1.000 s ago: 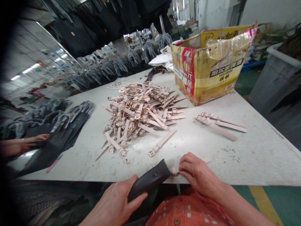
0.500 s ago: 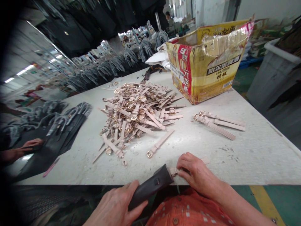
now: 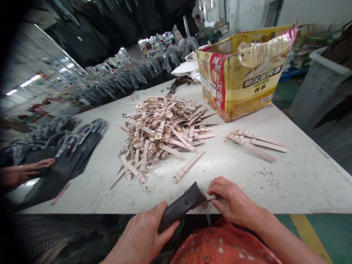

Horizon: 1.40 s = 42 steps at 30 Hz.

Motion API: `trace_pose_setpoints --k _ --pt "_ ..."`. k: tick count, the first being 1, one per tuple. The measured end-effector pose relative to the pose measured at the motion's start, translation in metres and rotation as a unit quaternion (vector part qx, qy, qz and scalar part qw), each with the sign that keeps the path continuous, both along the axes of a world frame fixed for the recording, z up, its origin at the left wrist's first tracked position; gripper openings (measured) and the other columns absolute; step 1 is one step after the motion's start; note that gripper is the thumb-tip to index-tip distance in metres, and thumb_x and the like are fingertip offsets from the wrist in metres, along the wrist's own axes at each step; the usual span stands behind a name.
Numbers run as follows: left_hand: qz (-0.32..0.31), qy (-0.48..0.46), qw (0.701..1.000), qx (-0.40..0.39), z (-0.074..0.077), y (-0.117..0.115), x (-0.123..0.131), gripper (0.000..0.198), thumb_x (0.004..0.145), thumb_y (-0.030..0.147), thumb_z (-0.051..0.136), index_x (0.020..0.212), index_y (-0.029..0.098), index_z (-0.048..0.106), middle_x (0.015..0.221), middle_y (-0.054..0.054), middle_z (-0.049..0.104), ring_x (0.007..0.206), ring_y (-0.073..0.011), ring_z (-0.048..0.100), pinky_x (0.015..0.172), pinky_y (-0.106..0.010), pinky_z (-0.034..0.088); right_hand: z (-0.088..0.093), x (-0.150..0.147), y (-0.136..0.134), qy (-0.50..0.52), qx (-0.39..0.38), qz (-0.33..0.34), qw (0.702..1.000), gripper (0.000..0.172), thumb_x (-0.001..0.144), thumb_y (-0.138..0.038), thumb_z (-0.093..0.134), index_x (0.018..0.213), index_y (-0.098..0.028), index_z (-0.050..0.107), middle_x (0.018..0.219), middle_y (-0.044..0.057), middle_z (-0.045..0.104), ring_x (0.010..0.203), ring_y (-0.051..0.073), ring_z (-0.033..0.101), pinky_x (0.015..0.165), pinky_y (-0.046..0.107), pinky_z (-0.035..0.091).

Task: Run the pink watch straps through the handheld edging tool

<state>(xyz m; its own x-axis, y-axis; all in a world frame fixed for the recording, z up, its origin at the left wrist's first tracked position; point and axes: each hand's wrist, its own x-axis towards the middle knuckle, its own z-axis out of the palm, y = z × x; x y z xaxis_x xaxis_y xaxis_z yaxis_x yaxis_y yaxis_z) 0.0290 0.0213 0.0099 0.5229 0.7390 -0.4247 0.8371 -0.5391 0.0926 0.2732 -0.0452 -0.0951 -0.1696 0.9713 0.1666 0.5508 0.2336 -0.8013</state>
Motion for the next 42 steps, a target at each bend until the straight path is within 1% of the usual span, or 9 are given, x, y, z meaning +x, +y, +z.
trace_pose_setpoints --k 4,7,12,18,24,27,31,37,42 --pt "0.007 0.018 1.0 -0.007 0.0 0.0 -0.015 0.022 0.089 0.041 0.042 0.098 0.024 0.052 0.086 -0.003 0.068 0.08 -0.0285 0.066 0.067 -0.037 0.048 -0.001 -0.001 0.0 0.009 0.01 0.001 1.0 0.016 0.082 -0.007 0.052 0.094 -0.018 0.056 0.095 0.003 0.053 0.09 0.015 0.048 0.079 0.029 0.04" --pt "-0.002 0.035 0.999 -0.03 0.002 -0.004 -0.015 0.018 0.088 0.038 0.044 0.094 0.023 0.052 0.089 -0.004 0.067 0.082 -0.0289 0.066 0.066 -0.037 0.048 -0.002 -0.001 0.002 0.009 0.01 -0.006 1.0 0.011 0.088 -0.014 0.051 0.095 -0.019 0.057 0.094 0.003 0.054 0.089 0.015 0.049 0.078 0.029 0.04" --pt "-0.013 0.034 0.999 -0.036 -0.001 -0.008 -0.001 0.018 0.088 0.036 0.044 0.096 0.022 0.053 0.09 -0.004 0.067 0.082 -0.0287 0.066 0.067 -0.037 0.048 -0.005 -0.001 0.002 -0.008 -0.003 -0.036 0.999 0.02 0.085 -0.015 0.056 0.105 -0.02 0.054 0.094 0.002 0.054 0.087 0.014 0.049 0.076 0.027 0.041" --pt "-0.009 -0.026 1.0 -0.002 -0.005 -0.002 0.014 0.021 0.088 0.041 0.046 0.097 0.024 0.053 0.085 -0.001 0.068 0.08 -0.0253 0.066 0.067 -0.033 0.046 -0.007 0.0 -0.001 -0.002 -0.037 -0.047 0.998 0.027 0.086 -0.017 0.055 0.112 -0.022 0.05 0.105 0.003 0.055 0.096 0.015 0.051 0.085 0.028 0.043" --pt "0.02 -0.022 0.999 0.012 -0.005 0.009 -0.006 0.024 0.088 0.044 0.044 0.093 0.023 0.052 0.077 -0.002 0.068 0.076 -0.0243 0.066 0.062 -0.03 0.043 -0.009 0.001 -0.001 -0.01 0.0 -0.041 0.999 0.041 0.081 -0.012 0.054 0.121 -0.02 0.046 0.111 0.007 0.053 0.1 0.017 0.051 0.087 0.03 0.044" --pt "0.01 -0.012 1.0 -0.022 -0.004 0.006 -0.017 0.023 0.087 0.043 0.045 0.096 0.024 0.053 0.082 -0.002 0.069 0.078 -0.025 0.067 0.063 -0.031 0.043 -0.011 0.001 -0.001 -0.008 0.018 -0.032 0.999 0.037 0.08 -0.011 0.053 0.117 -0.019 0.05 0.119 0.009 0.048 0.109 0.019 0.049 0.094 0.032 0.042" --pt "0.002 -0.006 0.999 -0.037 -0.007 0.001 -0.01 0.026 0.087 0.043 0.045 0.102 0.024 0.054 0.086 -0.003 0.07 0.082 -0.0263 0.066 0.065 -0.031 0.043 -0.012 0.001 0.0 -0.024 0.007 -0.033 0.999 0.027 0.082 -0.012 0.053 0.108 -0.018 0.055 0.127 0.009 0.042 0.115 0.019 0.046 0.097 0.032 0.041" --pt "-0.004 -0.057 0.998 -0.027 -0.015 0.006 0.013 0.025 0.087 0.041 0.044 0.101 0.023 0.054 0.087 -0.003 0.07 0.082 -0.0256 0.067 0.066 -0.031 0.045 -0.001 -0.003 0.002 0.016 -0.031 -0.044 0.998 0.018 0.082 -0.01 0.054 0.097 -0.019 0.06 0.12 0.006 0.047 0.11 0.017 0.048 0.093 0.028 0.043" --pt "0.034 -0.045 0.998 -0.018 -0.016 0.017 0.009 0.023 0.087 0.038 0.042 0.096 0.022 0.054 0.087 -0.005 0.07 0.085 -0.0285 0.067 0.068 -0.034 0.048 -0.002 -0.004 0.003 -0.001 -0.026 -0.083 0.996 0.018 0.078 -0.009 0.054 0.093 -0.018 0.06 0.122 0.007 0.047 0.111 0.019 0.049 0.093 0.03 0.043"
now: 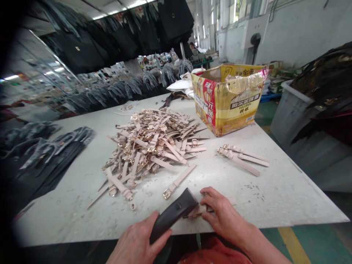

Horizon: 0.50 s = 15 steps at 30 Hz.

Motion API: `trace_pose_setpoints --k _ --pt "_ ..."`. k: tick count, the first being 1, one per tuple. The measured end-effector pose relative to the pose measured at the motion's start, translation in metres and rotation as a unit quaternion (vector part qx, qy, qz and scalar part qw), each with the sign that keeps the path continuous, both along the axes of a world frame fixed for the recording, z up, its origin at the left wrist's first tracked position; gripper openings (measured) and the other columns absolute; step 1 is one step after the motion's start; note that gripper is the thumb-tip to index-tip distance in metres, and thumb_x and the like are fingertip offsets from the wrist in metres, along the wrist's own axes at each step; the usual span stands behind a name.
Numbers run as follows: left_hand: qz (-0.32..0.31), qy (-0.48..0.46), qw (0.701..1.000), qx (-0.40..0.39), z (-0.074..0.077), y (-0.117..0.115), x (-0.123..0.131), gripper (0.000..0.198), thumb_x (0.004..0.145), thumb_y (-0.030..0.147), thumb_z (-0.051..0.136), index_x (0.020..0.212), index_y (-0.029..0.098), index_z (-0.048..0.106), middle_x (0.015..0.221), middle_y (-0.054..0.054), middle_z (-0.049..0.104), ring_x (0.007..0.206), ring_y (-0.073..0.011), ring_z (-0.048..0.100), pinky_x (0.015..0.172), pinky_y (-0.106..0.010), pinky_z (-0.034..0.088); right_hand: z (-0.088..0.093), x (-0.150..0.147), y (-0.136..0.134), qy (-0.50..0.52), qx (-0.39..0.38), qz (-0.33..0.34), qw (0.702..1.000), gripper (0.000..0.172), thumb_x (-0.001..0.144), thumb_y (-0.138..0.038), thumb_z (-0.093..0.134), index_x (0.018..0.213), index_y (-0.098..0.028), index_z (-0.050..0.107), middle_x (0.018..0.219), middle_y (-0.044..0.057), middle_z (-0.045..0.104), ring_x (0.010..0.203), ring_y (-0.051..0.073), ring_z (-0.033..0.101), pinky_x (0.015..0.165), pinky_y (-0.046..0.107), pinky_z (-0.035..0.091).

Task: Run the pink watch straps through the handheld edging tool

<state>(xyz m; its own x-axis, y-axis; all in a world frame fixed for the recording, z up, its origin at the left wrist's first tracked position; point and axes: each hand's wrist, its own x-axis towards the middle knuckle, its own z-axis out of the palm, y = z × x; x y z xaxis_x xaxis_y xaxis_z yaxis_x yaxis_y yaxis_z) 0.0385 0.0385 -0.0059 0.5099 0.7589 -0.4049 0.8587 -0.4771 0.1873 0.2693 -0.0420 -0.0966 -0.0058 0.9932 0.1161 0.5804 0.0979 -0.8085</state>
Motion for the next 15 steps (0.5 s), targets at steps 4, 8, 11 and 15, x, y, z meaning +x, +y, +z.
trace_pose_setpoints --k 4,8,11,15 --pt "0.049 0.012 0.999 0.008 0.0 0.006 -0.023 0.024 0.089 0.039 0.038 0.095 0.021 0.053 0.084 -0.007 0.069 0.084 -0.0282 0.067 0.071 -0.036 0.048 -0.006 0.034 0.007 -0.083 0.063 -0.098 0.99 0.017 0.085 -0.021 0.052 0.1 -0.018 0.058 0.113 0.009 0.053 0.101 0.02 0.054 0.086 0.034 0.046" --pt "0.092 0.016 0.996 0.016 0.0 0.006 -0.048 0.026 0.089 0.039 0.037 0.097 0.02 0.052 0.084 -0.008 0.069 0.084 -0.0288 0.067 0.072 -0.037 0.048 -0.004 0.095 0.016 -0.176 0.134 -0.197 0.955 0.023 0.087 -0.035 0.052 0.103 -0.018 0.058 0.105 0.008 0.058 0.09 0.022 0.057 0.08 0.036 0.048" --pt "0.122 0.022 0.992 0.018 0.001 0.005 -0.058 0.027 0.089 0.04 0.038 0.097 0.02 0.053 0.083 -0.009 0.069 0.084 -0.0294 0.067 0.071 -0.037 0.048 -0.002 0.122 0.026 -0.243 0.166 -0.24 0.925 0.034 0.086 -0.038 0.054 0.115 -0.019 0.056 0.111 0.01 0.058 0.101 0.028 0.054 0.089 0.044 0.043" --pt "0.15 0.029 0.988 0.036 0.0 0.004 -0.062 0.029 0.088 0.04 0.041 0.102 0.019 0.054 0.082 -0.009 0.07 0.083 -0.03 0.067 0.071 -0.038 0.048 0.001 0.09 0.049 -0.271 0.166 -0.167 0.933 0.032 0.085 -0.03 0.053 0.114 -0.018 0.058 0.112 0.011 0.058 0.105 0.03 0.05 0.093 0.049 0.039"
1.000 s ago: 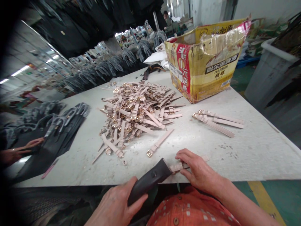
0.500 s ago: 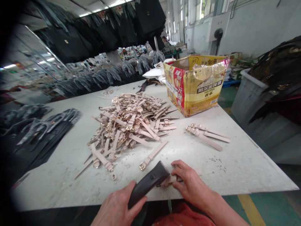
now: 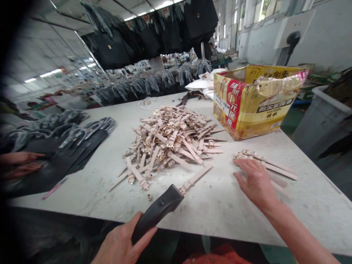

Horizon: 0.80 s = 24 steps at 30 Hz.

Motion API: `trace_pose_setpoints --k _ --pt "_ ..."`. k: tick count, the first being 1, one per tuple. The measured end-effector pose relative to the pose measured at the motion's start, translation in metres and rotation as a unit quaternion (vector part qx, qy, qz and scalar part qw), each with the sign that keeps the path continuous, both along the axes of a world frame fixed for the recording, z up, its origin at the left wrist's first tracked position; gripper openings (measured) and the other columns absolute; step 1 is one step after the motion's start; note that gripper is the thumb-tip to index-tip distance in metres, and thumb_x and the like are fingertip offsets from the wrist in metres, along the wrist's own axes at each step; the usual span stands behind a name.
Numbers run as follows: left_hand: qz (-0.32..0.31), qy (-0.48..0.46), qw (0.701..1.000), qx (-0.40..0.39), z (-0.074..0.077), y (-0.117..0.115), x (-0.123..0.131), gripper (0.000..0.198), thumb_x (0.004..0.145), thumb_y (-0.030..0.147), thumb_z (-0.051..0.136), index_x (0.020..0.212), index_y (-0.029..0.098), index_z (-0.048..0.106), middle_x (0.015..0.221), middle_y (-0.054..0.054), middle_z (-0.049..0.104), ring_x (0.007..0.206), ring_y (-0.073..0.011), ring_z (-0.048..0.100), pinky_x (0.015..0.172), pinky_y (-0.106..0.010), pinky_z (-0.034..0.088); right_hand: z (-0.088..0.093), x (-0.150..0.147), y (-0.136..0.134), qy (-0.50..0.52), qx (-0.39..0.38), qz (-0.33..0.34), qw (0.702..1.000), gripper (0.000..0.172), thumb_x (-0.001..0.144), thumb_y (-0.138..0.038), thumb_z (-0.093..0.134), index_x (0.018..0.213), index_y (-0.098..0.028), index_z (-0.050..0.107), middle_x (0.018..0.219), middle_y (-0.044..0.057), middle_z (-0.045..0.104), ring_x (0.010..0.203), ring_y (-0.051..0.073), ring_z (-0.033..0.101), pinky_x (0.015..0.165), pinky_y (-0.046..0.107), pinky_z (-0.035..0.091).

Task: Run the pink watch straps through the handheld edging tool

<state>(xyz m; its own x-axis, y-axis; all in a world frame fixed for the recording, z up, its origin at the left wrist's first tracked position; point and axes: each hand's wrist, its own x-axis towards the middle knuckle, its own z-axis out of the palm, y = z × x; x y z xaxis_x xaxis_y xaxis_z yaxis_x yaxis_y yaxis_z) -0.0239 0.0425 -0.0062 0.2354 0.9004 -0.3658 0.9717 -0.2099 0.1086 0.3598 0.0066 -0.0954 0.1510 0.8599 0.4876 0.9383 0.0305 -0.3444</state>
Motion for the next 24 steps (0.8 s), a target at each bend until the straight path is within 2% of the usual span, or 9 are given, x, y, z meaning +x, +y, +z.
trace_pose_setpoints --k 4,6,8,11,14,20,24 --pt "-0.005 -0.002 1.0 0.012 -0.003 -0.001 -0.001 0.031 0.088 0.043 0.041 0.099 0.018 0.056 0.08 -0.01 0.069 0.081 -0.0297 0.067 0.071 -0.038 0.048 0.006 -0.073 0.031 0.019 -0.077 0.183 0.98 0.035 0.085 -0.015 0.049 0.119 -0.018 0.056 0.117 0.01 0.054 0.109 0.023 0.046 0.093 0.042 0.039" --pt "-0.013 0.001 1.0 0.019 -0.004 -0.001 -0.002 0.034 0.088 0.045 0.04 0.101 0.018 0.056 0.08 -0.01 0.069 0.08 -0.0294 0.067 0.07 -0.037 0.048 0.009 -0.1 0.047 0.011 -0.115 0.219 0.969 0.035 0.084 -0.011 0.049 0.117 -0.018 0.057 0.118 0.009 0.054 0.111 0.023 0.044 0.092 0.041 0.036" --pt "-0.016 0.009 1.0 0.021 -0.005 -0.002 -0.004 0.036 0.088 0.045 0.04 0.102 0.018 0.056 0.08 -0.009 0.069 0.08 -0.0283 0.067 0.07 -0.036 0.048 0.012 -0.115 0.058 0.0 -0.15 0.243 0.958 0.027 0.085 -0.012 0.051 0.109 -0.019 0.06 0.113 0.008 0.056 0.108 0.022 0.045 0.091 0.04 0.034" --pt "-0.015 0.018 0.999 0.025 -0.005 -0.004 -0.007 0.035 0.087 0.045 0.041 0.102 0.018 0.056 0.081 -0.009 0.07 0.08 -0.0271 0.067 0.07 -0.034 0.048 0.012 -0.12 0.063 -0.006 -0.184 0.261 0.948 0.012 0.087 -0.016 0.054 0.094 -0.02 0.063 0.096 0.005 0.059 0.095 0.019 0.049 0.085 0.036 0.033" --pt "-0.021 0.011 0.999 0.024 -0.005 -0.007 -0.009 0.031 0.087 0.045 0.042 0.097 0.02 0.057 0.079 -0.007 0.07 0.078 -0.0258 0.067 0.068 -0.032 0.047 0.01 -0.118 0.05 0.018 -0.189 0.265 0.945 0.008 0.088 -0.019 0.055 0.09 -0.02 0.062 0.089 0.004 0.057 0.091 0.019 0.048 0.081 0.034 0.032" --pt "-0.071 -0.017 0.997 0.015 -0.006 -0.011 -0.001 0.024 0.085 0.044 0.048 0.091 0.022 0.057 0.077 -0.004 0.068 0.076 -0.0259 0.066 0.065 -0.032 0.046 -0.001 -0.117 0.01 0.174 -0.154 0.268 0.935 0.023 0.077 -0.005 0.051 0.093 -0.019 0.062 0.091 0.005 0.055 0.09 0.018 0.047 0.078 0.031 0.038" --pt "-0.123 -0.033 0.992 0.022 -0.004 -0.009 0.01 0.025 0.086 0.042 0.048 0.099 0.022 0.057 0.081 -0.003 0.068 0.077 -0.027 0.066 0.067 -0.036 0.049 -0.007 -0.118 0.003 0.204 -0.132 0.262 0.934 0.026 0.073 -0.004 0.05 0.09 -0.018 0.062 0.089 0.005 0.054 0.088 0.019 0.047 0.076 0.032 0.04"
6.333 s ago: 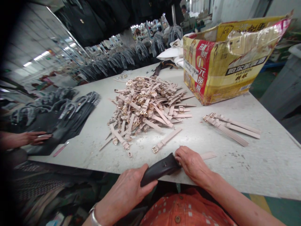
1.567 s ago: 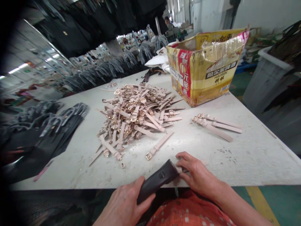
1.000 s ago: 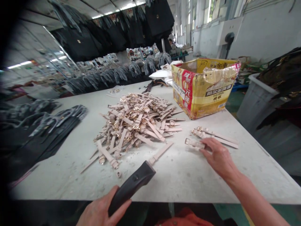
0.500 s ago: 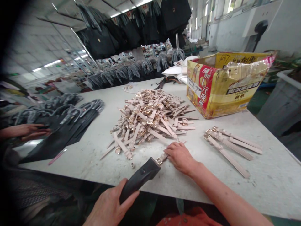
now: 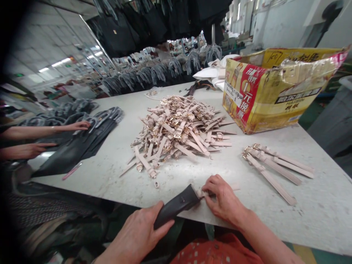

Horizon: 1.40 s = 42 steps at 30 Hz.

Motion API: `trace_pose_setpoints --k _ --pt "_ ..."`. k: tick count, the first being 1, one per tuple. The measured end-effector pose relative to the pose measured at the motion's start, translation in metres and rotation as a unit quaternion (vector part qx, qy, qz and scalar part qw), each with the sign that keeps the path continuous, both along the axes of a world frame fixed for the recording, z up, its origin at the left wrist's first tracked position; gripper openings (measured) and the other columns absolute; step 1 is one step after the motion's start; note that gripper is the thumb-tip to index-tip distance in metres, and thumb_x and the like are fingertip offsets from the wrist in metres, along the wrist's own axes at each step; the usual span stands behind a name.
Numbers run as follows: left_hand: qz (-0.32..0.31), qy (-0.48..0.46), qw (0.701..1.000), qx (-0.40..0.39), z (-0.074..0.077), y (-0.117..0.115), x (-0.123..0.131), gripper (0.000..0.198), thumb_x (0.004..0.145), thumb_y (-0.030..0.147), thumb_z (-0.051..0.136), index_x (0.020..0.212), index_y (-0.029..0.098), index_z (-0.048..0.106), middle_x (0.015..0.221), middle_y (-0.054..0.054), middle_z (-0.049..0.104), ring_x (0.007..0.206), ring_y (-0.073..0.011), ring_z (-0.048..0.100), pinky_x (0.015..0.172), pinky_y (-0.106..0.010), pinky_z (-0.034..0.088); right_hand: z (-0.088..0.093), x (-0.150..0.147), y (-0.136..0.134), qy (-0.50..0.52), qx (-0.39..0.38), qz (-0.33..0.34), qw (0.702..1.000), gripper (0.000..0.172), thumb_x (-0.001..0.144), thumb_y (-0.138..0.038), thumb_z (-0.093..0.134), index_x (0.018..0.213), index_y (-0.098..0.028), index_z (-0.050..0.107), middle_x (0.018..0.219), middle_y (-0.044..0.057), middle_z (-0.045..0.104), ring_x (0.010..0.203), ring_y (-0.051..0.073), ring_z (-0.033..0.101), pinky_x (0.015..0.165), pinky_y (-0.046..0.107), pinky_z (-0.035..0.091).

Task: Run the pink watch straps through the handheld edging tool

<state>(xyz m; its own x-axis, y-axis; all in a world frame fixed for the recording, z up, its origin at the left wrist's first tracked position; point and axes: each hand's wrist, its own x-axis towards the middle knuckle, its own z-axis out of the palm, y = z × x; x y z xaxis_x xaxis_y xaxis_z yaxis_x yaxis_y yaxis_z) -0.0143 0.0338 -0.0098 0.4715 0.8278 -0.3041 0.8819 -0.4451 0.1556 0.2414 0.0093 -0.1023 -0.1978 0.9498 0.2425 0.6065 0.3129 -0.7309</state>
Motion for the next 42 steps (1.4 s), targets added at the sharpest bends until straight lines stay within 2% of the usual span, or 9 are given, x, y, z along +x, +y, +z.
trace_pose_setpoints --k 5,12,19,24,27,35,42 --pt "-0.032 0.018 0.999 0.019 0.006 0.007 0.008 0.031 0.086 0.046 0.049 0.103 0.022 0.056 0.084 -0.005 0.068 0.081 -0.0286 0.065 0.072 -0.041 0.05 0.004 -0.001 0.004 -0.011 -0.003 0.003 1.0 0.024 0.069 -0.003 0.048 0.086 -0.016 0.06 0.085 0.006 0.053 0.086 0.019 0.046 0.074 0.032 0.038" --pt "-0.011 0.028 1.0 0.002 0.003 0.011 0.004 0.031 0.084 0.051 0.047 0.096 0.024 0.056 0.076 -0.004 0.067 0.077 -0.0287 0.066 0.067 -0.039 0.051 0.012 0.011 0.001 -0.125 -0.001 -0.023 0.992 0.017 0.072 -0.012 0.055 0.087 -0.019 0.06 0.084 0.004 0.054 0.085 0.021 0.044 0.074 0.036 0.032" --pt "-0.022 0.031 0.999 0.009 0.008 0.014 0.009 0.029 0.084 0.05 0.047 0.094 0.024 0.056 0.074 -0.003 0.067 0.075 -0.0283 0.066 0.064 -0.036 0.049 0.006 0.015 -0.005 -0.062 0.016 -0.016 0.998 0.02 0.072 -0.006 0.051 0.087 -0.017 0.057 0.085 0.004 0.052 0.086 0.019 0.043 0.075 0.033 0.037" --pt "-0.008 0.017 1.0 0.019 0.001 0.022 0.014 0.036 0.084 0.054 0.046 0.098 0.023 0.056 0.078 -0.006 0.068 0.078 -0.0276 0.066 0.066 -0.035 0.048 0.002 0.016 -0.003 -0.058 0.006 -0.012 0.998 0.022 0.071 -0.005 0.052 0.088 -0.017 0.058 0.085 0.004 0.05 0.087 0.019 0.043 0.074 0.033 0.037" --pt "-0.005 0.016 1.0 0.019 0.0 0.026 0.013 0.033 0.085 0.051 0.046 0.097 0.022 0.055 0.078 -0.006 0.068 0.078 -0.0272 0.066 0.066 -0.034 0.047 0.001 0.017 -0.003 -0.048 0.006 -0.013 0.999 0.022 0.072 -0.005 0.052 0.088 -0.018 0.058 0.085 0.004 0.05 0.086 0.019 0.043 0.074 0.033 0.037" --pt "-0.028 0.06 0.998 -0.013 0.018 0.018 0.007 0.027 0.084 0.049 0.048 0.094 0.025 0.056 0.076 -0.003 0.068 0.074 -0.0266 0.066 0.063 -0.033 0.046 0.002 0.014 -0.005 -0.03 0.009 -0.024 0.999 0.021 0.072 -0.005 0.053 0.089 -0.017 0.058 0.084 0.004 0.049 0.085 0.019 0.043 0.072 0.032 0.036" --pt "-0.01 0.035 0.999 0.008 0.006 0.025 0.019 0.031 0.085 0.048 0.046 0.098 0.022 0.054 0.078 -0.005 0.068 0.079 -0.027 0.066 0.068 -0.034 0.048 0.003 0.014 -0.005 -0.033 0.006 -0.024 0.999 0.019 0.073 -0.006 0.054 0.088 -0.017 0.057 0.083 0.004 0.049 0.085 0.019 0.043 0.072 0.032 0.035"
